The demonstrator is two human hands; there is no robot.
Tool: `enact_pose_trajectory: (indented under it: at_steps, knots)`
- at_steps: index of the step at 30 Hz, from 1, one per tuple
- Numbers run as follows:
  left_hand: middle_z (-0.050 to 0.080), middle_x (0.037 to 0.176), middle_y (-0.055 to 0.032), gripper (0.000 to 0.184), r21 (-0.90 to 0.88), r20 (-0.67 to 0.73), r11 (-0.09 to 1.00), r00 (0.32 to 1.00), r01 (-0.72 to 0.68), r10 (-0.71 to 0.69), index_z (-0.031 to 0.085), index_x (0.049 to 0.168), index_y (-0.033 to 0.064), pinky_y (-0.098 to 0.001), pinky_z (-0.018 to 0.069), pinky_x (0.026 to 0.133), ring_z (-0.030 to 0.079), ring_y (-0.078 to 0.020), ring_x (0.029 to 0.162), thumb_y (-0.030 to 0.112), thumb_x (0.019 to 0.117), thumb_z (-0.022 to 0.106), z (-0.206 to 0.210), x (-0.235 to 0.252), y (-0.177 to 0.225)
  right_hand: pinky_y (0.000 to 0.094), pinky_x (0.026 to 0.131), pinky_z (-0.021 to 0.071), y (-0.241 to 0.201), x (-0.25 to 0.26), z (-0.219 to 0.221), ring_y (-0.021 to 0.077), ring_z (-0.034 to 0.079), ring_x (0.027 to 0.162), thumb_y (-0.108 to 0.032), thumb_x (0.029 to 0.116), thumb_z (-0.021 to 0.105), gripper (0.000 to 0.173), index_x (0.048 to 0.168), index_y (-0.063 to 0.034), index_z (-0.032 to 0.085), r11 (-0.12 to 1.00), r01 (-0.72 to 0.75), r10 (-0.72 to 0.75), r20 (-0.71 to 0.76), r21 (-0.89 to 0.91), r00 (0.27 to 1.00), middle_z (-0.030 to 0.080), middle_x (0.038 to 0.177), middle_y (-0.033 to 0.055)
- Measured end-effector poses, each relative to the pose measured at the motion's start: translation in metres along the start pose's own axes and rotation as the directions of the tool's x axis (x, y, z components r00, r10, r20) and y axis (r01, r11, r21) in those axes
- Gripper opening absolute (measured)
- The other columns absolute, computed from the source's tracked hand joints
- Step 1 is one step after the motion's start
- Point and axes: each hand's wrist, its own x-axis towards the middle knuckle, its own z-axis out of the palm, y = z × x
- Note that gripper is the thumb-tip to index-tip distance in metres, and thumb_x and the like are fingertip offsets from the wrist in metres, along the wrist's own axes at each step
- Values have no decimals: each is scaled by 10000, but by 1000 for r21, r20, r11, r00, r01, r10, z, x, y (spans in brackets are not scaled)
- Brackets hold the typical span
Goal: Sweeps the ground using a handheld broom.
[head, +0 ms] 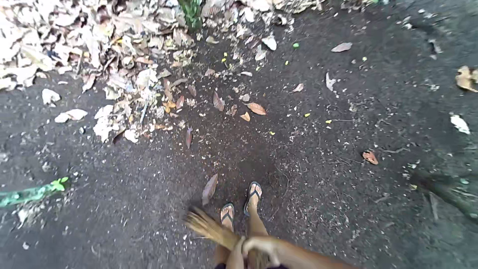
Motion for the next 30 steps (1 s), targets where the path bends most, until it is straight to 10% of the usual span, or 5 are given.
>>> enact_pose_trajectory:
  at_steps: [8, 13, 17, 24, 30]
  knots:
    - [612, 753, -57, 269, -13, 191, 981, 962, -196, 194, 614, 983, 92, -315, 501, 537, 579, -156, 602, 336, 1047, 522, 160, 63, 100, 409, 758, 581, -143, -50, -96, 214, 662, 830, -138, 859, 669, 489, 1316, -32, 531, 921, 295, -358, -253, -255, 899, 656, 1012, 124]
    - [679, 1038, -140, 428, 68, 207, 952, 937, -300, 281, 452, 1414, 75, -422, 576, 805, 679, -228, 914, 203, 1024, 573, 157, 54, 55, 467, 950, 555, -91, -64, -100, 261, 634, 1152, -97, 716, 748, 1007, 1593, -109, 253, 905, 374, -421, -293, -204, 858, 582, 1354, 179]
    - [665, 1143, -158, 627, 263, 226, 954, 971, -144, 85, 355, 1515, 101, -448, 564, 877, 671, -248, 1007, 184, 969, 651, 173, 10, 2, 456, 911, 585, -18, -122, -82, 243, 659, 1131, -103, 643, 767, 1174, 1639, -161, 148, 898, 440, -385, -496, -6, 778, 592, 1369, 161]
    - [677, 988, -117, 233, 493, 134, 851, 951, 181, -280, 635, 1136, 41, -451, 548, 803, 651, -223, 898, 180, 950, 648, 208, 38, -33, 478, 775, 605, 37, -132, -93, 267, 698, 920, -89, 784, 723, 861, 1531, -65, 294, 834, 490, -172, -727, 252, 665, 666, 1121, 187]
    - [704, 929, -137, 228, 269, 11, 956, 992, -120, 122, 655, 1124, 9, -436, 573, 736, 681, -231, 833, 162, 955, 643, 180, 74, 76, 490, 897, 569, -78, -37, -105, 278, 663, 1060, -126, 800, 724, 796, 1507, -79, 361, 886, 450, -352, -474, 107, 807, 636, 1231, 191]
